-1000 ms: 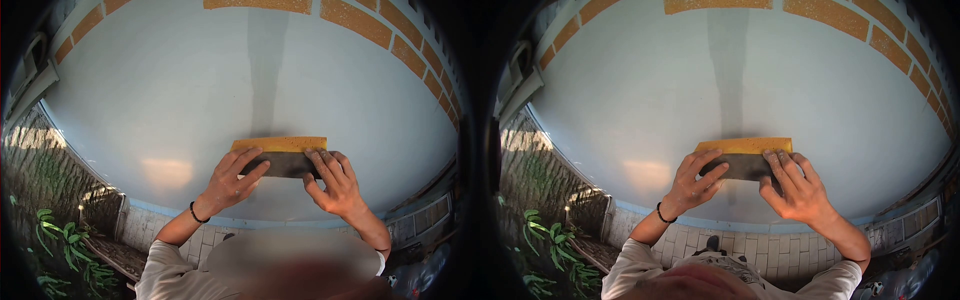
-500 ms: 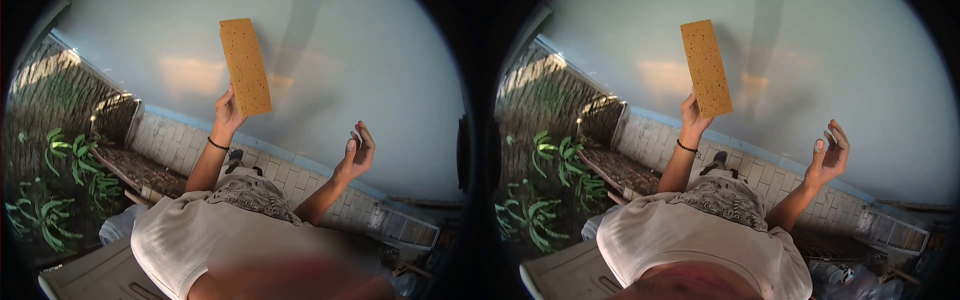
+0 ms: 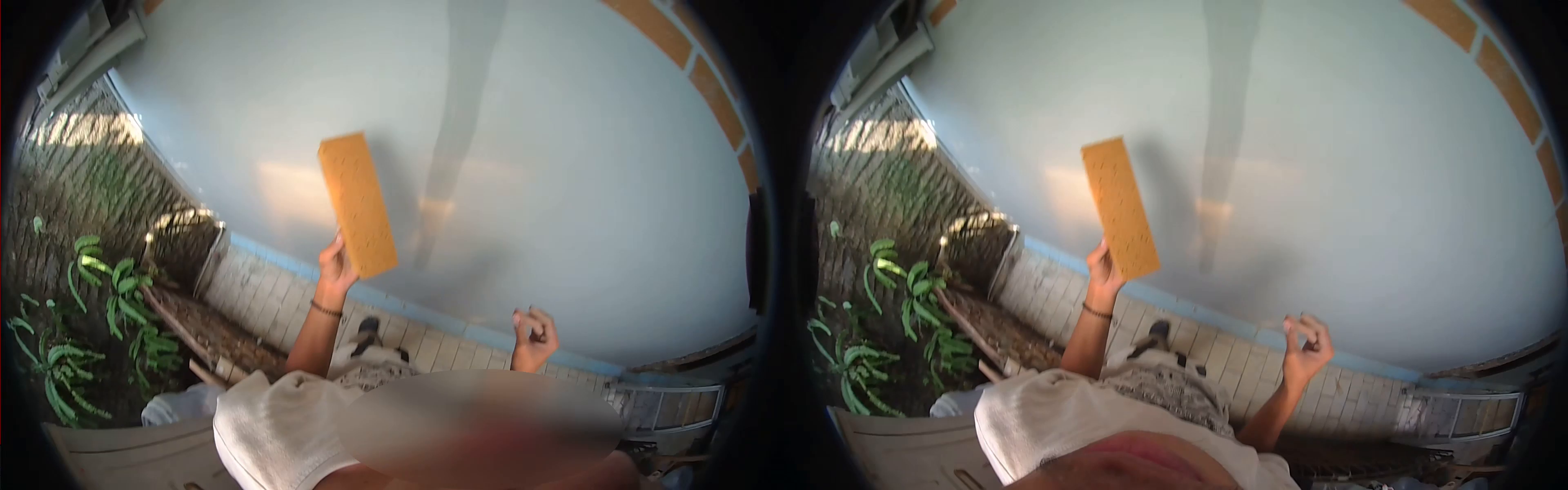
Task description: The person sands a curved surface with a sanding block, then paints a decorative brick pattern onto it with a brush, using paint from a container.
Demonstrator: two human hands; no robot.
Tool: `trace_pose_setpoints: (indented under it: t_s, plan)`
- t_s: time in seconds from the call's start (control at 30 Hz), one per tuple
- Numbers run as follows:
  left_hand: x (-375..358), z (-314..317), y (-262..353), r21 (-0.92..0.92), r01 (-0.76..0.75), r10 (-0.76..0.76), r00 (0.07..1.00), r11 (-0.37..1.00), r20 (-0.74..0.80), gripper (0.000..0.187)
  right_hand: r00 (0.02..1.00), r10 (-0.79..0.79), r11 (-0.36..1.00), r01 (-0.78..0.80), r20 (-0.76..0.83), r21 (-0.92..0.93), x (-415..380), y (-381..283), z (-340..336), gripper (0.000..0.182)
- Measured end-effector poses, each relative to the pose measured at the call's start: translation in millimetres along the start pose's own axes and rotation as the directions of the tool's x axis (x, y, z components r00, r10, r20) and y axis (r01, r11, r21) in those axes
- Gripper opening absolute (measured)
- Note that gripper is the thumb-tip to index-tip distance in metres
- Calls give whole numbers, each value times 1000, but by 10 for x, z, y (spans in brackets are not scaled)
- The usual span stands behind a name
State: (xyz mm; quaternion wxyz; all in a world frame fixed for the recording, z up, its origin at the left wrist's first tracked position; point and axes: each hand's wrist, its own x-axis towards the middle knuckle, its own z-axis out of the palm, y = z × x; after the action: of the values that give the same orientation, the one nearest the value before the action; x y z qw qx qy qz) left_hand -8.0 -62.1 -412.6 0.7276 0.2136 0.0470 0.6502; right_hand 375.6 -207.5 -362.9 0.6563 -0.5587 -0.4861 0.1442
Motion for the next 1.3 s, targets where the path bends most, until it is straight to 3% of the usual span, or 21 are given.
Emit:
trace_pose_setpoints:
  t_s: [0.03,0.13,0.23,0.37,0.47,0.53,0.6,0.63,0.7,0.8,0.93,1.07,1.17,1.2,1.3]
  plan:
    - [-10,-3,77,22,-24,24,1000,999,14,68,999,22,999,-23,27,31,-16,43,-28,21]
    - [46,-88,337,21,-86,83,988,996,132,77,944,328,917,-325,26,229,-31,-57,-1,23]
    - [111,-94,640,45,-141,133,979,989,152,79,989,142,983,-144,32,114,-22,68,3,23]
    - [246,293,1068,191,-304,261,940,933,218,78,993,114,988,-116,23,104,-23,104,174,24]
    - [382,635,1448,379,-456,381,888,805,258,78,995,86,993,-90,52,81,14,6,353,25]
    - [526,698,1878,550,-531,418,847,645,328,75,997,50,998,-52,63,40,55,-62,493,27]
    - [741,972,2396,744,-658,433,708,117,558,65,994,-25,998,32,106,-61,191,-213,634,27]
    - [829,1258,2560,688,-724,436,602,-56,669,53,990,-58,991,73,126,-112,281,-335,713,28]
    - [995,1771,2967,539,-708,290,454,-457,843,43,977,-139,975,164,165,-152,560,-772,888,30]
    - [1275,2480,3415,213,-612,23,303,-762,953,44,861,-457,829,503,224,-245,1074,-1490,1147,27]
    - [1734,3029,3894,-140,-556,-259,140,-819,956,52,540,-811,488,837,225,-248,1688,-2597,1674,26]
    - [2033,3317,4159,-287,-525,-373,64,-801,926,48,206,-934,85,922,293,-378,2208,-3570,2182,19]
    - [2239,3427,4279,-340,-543,-408,4,-768,913,47,202,-895,-1,891,399,-455,2561,-4072,2376,35]
    - [2292,3435,4299,-297,-566,-384,38,-770,923,47,212,-879,1,897,427,-443,2640,-4236,2459,45]
    - [2472,3463,4332,-323,-592,-393,-10,-739,919,49,137,-828,-29,958,544,-285,2775,-4664,2941,65]
